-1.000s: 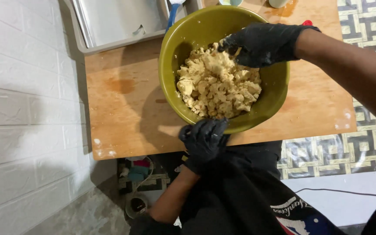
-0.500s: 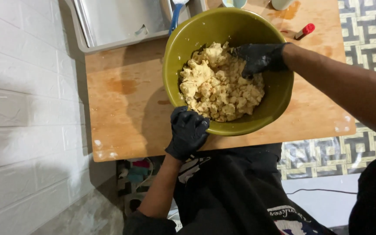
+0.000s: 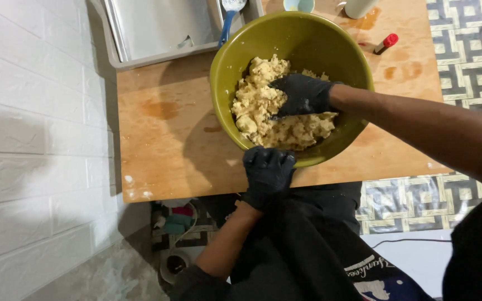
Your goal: Mixing food coloring into a large batch of dough by kneading it by hand in a bowl.
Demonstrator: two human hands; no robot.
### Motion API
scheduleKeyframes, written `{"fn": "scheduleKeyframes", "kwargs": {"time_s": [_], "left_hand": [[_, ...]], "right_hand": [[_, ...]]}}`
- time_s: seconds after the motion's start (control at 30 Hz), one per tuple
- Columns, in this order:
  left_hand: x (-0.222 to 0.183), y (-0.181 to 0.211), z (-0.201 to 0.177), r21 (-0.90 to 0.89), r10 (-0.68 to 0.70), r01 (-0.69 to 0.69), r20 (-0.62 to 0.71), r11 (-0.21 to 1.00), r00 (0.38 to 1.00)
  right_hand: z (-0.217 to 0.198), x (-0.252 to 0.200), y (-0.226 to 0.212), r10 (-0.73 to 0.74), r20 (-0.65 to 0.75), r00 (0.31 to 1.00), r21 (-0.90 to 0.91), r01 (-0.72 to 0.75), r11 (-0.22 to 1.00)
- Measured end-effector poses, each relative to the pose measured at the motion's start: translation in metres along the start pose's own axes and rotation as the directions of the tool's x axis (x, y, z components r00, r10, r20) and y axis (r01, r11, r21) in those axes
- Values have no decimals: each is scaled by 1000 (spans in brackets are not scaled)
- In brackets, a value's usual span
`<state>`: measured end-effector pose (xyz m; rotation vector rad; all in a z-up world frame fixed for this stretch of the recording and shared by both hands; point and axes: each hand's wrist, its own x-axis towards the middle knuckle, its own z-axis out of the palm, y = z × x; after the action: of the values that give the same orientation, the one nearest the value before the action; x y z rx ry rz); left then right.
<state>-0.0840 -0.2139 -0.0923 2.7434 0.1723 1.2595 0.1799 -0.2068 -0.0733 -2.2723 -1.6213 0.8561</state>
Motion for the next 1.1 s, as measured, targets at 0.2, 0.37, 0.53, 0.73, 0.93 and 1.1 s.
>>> {"fn": "scheduleKeyframes", "kwargs": {"time_s": [0.2, 0.37, 0.53, 0.73, 0.93, 1.1], "left_hand": [[-10, 42, 30, -86, -10, 3, -81, 996, 997], [15, -34, -34, -145, -19, 88, 420, 986, 907], [-13, -68, 10, -144, 74, -47, 186, 988, 980], [-19, -53, 21, -155, -90, 99, 68, 983, 994], [-12, -61, 13, -116, -6, 11, 43, 993, 999], [0, -54, 4, -155, -51, 52, 6, 987, 999]], "right_hand": [[-96, -37, -41, -79, 131, 988, -302, 115, 946], [-47, -20, 79, -110, 7, 994, -603, 92, 792], [-73, -47, 2, 116, 126, 985, -436, -50, 899], [-47, -36, 32, 253, 375, 892, 37, -287, 957], [26, -33, 22, 174, 145, 974, 668, -227, 709], [74, 1, 70, -30, -58, 998, 57, 33, 998]]}}
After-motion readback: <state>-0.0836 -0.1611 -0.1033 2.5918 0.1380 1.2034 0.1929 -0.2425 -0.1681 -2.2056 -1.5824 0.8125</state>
